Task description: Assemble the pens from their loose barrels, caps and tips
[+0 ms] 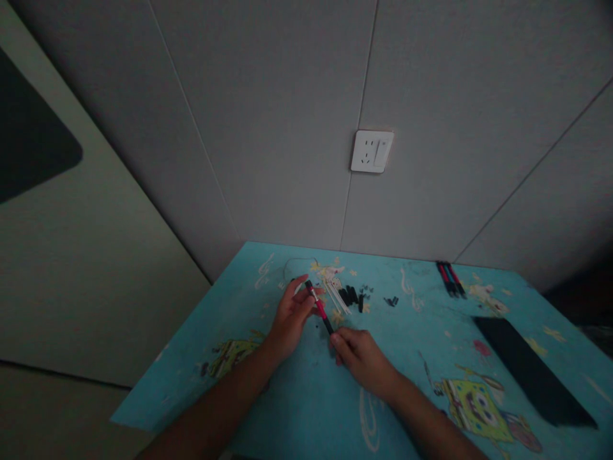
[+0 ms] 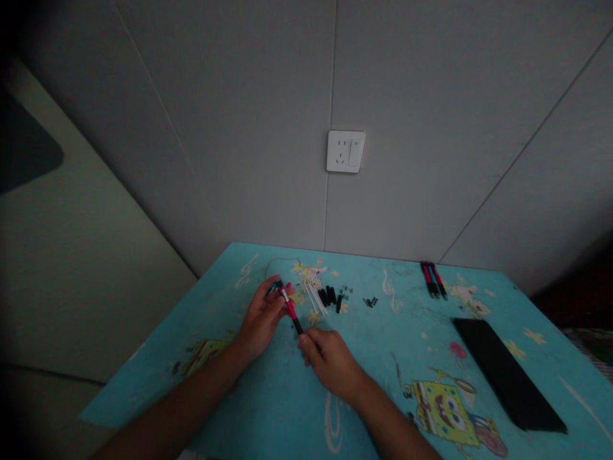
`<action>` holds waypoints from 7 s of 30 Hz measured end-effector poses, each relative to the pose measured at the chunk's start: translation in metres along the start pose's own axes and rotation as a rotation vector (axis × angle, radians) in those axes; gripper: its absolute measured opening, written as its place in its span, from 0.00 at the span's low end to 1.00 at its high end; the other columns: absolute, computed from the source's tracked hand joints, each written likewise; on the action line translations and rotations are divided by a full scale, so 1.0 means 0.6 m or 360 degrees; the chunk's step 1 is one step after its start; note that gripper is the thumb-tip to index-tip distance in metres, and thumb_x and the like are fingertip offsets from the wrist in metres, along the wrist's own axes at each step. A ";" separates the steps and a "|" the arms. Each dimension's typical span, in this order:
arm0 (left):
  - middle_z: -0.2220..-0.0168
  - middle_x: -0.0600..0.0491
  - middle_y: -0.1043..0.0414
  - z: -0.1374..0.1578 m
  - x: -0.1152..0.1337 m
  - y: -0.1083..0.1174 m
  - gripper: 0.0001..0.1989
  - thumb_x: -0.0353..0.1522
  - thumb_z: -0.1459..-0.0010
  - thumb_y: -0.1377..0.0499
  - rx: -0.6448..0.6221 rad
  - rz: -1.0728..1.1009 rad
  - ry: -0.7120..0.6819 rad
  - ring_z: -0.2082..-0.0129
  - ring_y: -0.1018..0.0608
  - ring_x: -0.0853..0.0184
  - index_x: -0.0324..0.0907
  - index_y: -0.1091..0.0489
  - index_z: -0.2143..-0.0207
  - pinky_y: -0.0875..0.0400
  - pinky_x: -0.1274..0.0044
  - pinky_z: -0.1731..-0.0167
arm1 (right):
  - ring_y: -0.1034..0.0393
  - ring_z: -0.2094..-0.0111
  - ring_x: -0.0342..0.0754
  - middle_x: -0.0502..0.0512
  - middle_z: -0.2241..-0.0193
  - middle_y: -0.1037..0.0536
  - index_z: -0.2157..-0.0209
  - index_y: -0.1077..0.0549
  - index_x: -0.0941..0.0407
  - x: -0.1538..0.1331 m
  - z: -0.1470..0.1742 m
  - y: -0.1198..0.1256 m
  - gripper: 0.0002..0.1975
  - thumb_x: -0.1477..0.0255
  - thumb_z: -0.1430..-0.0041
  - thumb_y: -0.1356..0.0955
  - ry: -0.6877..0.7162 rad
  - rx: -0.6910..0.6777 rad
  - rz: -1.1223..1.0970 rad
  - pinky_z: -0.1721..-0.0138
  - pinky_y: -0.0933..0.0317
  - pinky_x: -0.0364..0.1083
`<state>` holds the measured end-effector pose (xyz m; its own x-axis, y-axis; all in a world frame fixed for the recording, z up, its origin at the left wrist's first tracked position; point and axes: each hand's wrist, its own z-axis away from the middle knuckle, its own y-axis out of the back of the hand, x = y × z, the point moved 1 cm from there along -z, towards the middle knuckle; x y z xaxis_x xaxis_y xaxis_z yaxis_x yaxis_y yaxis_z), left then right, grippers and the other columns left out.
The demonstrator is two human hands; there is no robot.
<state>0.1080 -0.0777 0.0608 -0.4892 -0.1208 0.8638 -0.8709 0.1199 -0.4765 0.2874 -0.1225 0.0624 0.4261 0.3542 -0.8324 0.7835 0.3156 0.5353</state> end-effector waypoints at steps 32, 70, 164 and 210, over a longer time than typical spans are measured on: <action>0.55 0.46 0.24 0.011 -0.002 0.004 0.32 0.37 0.43 0.37 -0.0019 -0.0345 0.0028 0.64 0.19 0.63 0.47 0.47 0.40 0.24 0.72 0.63 | 0.33 0.71 0.44 0.49 0.73 0.28 0.65 0.27 0.55 -0.012 -0.006 0.008 0.07 0.70 0.35 0.36 0.0088 0.0214 0.0237 0.67 0.41 0.42; 0.62 0.49 0.25 0.024 0.019 0.019 0.13 0.23 0.38 0.49 -0.1019 -0.1932 -0.1161 0.62 0.22 0.67 0.42 0.29 0.57 0.28 0.77 0.61 | 0.29 0.54 0.51 0.60 0.50 0.29 0.48 0.31 0.59 0.277 0.069 0.458 0.17 0.67 0.36 0.33 -0.1868 0.0979 0.1246 0.55 0.32 0.54; 0.58 0.47 0.29 0.029 -0.002 0.003 0.23 0.33 0.36 0.44 -0.0734 -0.1725 -0.0853 0.65 0.26 0.68 0.43 0.43 0.39 0.26 0.75 0.63 | 0.29 0.59 0.50 0.57 0.60 0.24 0.53 0.29 0.54 0.037 0.003 0.029 0.13 0.69 0.31 0.41 0.0154 0.0385 0.0149 0.55 0.36 0.48; 0.57 0.46 0.28 -0.069 0.041 0.156 0.15 0.26 0.38 0.48 0.0179 -0.2935 -0.0343 0.56 0.28 0.59 0.42 0.27 0.52 0.35 0.69 0.53 | 0.33 0.81 0.44 0.49 0.78 0.25 0.55 0.26 0.56 0.038 0.037 0.069 0.13 0.65 0.35 0.36 0.0028 0.0784 0.0517 0.76 0.40 0.42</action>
<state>0.0161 -0.0286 0.0443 0.9711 -0.1147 0.2095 -0.2368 -0.3483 0.9070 0.3395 -0.1210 0.0624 0.6753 0.3801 -0.6321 0.7335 -0.2562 0.6296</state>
